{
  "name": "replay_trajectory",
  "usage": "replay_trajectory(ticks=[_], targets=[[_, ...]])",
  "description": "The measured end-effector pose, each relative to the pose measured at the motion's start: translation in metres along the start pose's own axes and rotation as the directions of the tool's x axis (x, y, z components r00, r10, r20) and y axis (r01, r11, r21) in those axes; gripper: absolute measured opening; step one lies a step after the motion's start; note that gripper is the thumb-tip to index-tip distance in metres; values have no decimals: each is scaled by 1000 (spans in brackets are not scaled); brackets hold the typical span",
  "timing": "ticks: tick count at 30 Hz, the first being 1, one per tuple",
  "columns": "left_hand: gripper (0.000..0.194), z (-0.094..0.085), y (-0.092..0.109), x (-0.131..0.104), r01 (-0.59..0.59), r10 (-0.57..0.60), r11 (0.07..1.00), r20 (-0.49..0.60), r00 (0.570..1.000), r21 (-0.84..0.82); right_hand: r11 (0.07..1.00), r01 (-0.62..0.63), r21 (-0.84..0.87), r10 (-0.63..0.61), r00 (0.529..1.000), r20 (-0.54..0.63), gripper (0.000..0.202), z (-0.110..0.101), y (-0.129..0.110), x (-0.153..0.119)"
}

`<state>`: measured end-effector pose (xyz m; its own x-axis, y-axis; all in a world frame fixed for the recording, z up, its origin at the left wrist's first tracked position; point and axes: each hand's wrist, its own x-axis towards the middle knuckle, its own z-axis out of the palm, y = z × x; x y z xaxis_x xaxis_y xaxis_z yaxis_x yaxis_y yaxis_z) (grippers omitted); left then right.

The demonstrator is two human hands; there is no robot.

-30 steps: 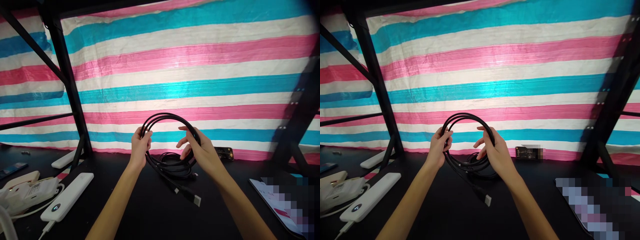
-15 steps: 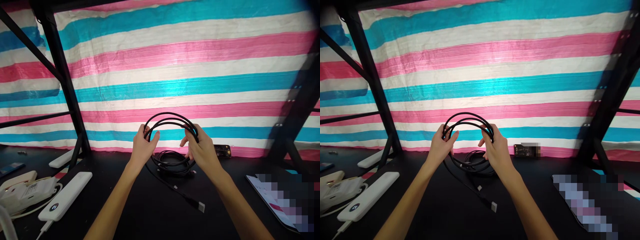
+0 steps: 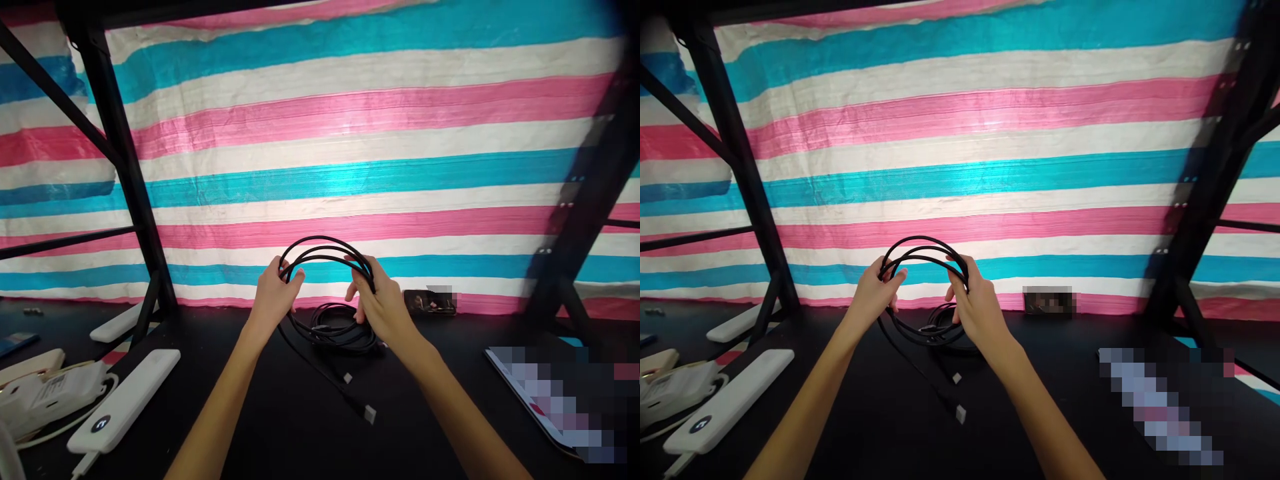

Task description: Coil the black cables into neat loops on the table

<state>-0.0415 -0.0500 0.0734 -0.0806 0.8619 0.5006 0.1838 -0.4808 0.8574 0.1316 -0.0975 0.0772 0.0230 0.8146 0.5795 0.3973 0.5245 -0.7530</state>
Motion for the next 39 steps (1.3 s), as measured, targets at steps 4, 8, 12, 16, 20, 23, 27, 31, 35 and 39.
replay_trajectory(ticks=[4,8,12,16,20,23,27,31,35,39], targets=[[25,-8,8,4,73,-76,995,-35,996,-74,996,4,-94,1,999,51,33,7,8,0],[34,-27,23,3,176,-130,961,212,969,-214,945,-11,-327,30,998,54,34,10,11,1],[35,-44,30,0,262,-137,937,447,884,-231,867,-69,-493,128,988,88,44,13,9,0],[38,-51,33,-2,298,-115,898,479,870,-325,851,-61,-522,135,985,106,46,16,9,-1],[35,-49,34,1,350,-159,817,405,900,-458,856,-7,-517,59,995,85,41,12,7,0],[28,-42,33,4,419,-264,755,350,899,-505,856,11,-516,24,998,61,37,8,5,1],[21,-31,31,3,450,-321,719,321,891,-529,834,37,-551,-34,999,16,37,4,5,2],[31,-24,31,0,360,-269,796,250,930,-487,827,60,-559,-76,997,-5,38,3,7,2],[36,-29,28,3,325,-263,817,194,945,-476,857,68,-511,-87,996,-12,38,8,4,-1],[34,-36,24,9,405,-309,722,263,914,-560,879,66,-472,-63,998,22,40,13,0,-5]])
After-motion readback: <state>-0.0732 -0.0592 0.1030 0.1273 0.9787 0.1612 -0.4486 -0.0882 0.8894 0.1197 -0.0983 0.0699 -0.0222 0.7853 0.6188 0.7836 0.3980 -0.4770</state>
